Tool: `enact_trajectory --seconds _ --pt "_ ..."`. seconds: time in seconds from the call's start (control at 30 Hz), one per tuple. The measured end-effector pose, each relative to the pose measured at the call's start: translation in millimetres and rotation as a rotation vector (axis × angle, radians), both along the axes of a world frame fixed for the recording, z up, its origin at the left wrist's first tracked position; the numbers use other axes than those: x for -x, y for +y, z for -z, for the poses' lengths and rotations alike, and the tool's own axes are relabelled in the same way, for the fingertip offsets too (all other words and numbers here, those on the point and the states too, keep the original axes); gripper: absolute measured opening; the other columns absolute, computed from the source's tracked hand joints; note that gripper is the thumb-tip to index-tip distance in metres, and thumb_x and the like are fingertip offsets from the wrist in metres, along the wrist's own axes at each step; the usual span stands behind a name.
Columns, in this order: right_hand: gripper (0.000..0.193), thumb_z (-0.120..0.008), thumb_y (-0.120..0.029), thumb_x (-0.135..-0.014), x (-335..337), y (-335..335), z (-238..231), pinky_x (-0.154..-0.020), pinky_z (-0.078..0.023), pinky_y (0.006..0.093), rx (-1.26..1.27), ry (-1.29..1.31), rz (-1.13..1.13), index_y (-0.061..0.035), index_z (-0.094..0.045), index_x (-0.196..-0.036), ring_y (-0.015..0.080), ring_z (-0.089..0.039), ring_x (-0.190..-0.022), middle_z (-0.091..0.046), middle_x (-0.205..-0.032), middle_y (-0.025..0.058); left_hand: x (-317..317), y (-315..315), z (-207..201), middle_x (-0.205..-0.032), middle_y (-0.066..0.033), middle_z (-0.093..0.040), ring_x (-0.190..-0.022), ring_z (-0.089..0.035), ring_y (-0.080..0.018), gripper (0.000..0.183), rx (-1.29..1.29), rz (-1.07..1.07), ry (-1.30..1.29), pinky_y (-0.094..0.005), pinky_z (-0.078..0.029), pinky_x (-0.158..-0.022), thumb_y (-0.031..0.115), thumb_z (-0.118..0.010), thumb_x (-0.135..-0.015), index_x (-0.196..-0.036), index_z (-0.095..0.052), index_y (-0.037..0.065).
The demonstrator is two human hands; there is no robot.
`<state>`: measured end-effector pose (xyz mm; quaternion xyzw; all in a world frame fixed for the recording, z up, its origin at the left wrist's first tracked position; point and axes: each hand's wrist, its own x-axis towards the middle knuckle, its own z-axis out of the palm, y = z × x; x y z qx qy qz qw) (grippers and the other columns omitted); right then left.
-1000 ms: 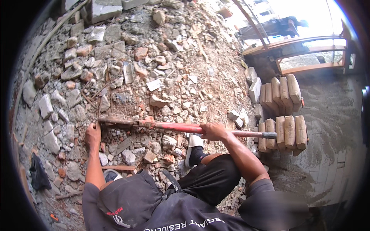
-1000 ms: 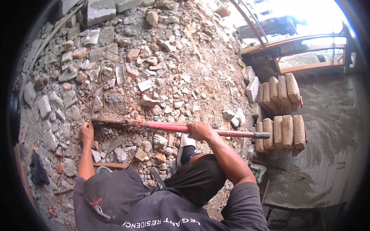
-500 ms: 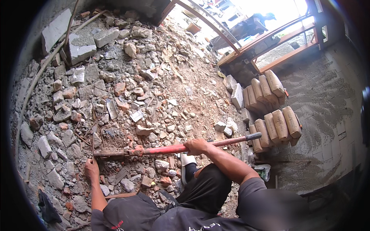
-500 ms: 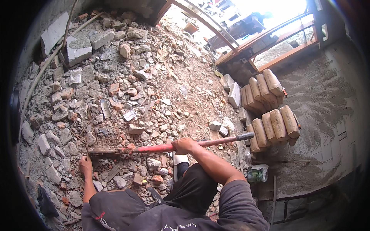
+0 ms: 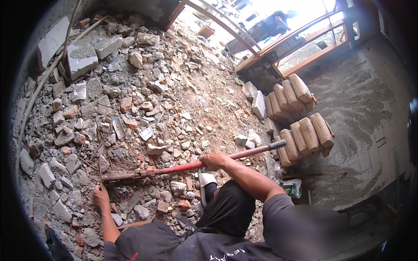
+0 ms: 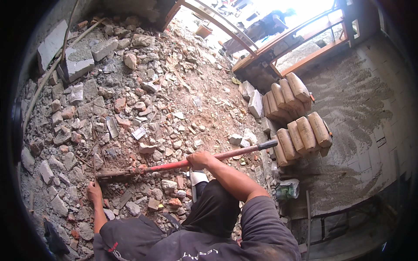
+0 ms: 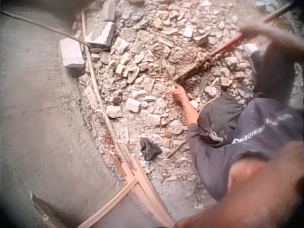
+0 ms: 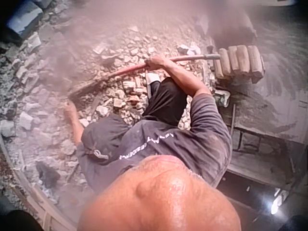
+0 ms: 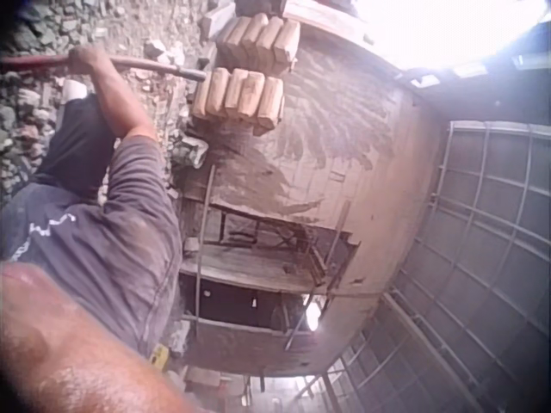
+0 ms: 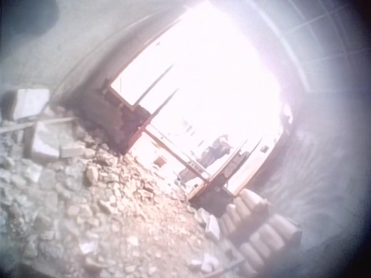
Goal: The person hammers nails into a curved wooden frame attached to a wall using a hammer. They then walk through a construction site and use a crowbar to pry at debris on the floor.
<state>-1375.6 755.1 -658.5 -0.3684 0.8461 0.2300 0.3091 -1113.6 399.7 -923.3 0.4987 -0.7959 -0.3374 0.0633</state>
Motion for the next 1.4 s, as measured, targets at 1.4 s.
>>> enact_trajectory --seconds 1.4 --pt "0.043 -0.068 -0.037 -0.066 -6 -31 -8 -0.075 -0.047 0.0404 -0.105 0.002 0.093 -0.0116 -0.061 -0.101 0.0312 -0.062 -0.086 -0.065 -0.09 0.0152 -5 0 -23 -0.071 -0.0158 -0.062 -0.067 -0.061 -0.0336 0.027 -0.096 -0.101 0.114 -0.0419 -0.045 -0.06 0.031 -0.058 -0.08 -0.071 -0.058 0.006"
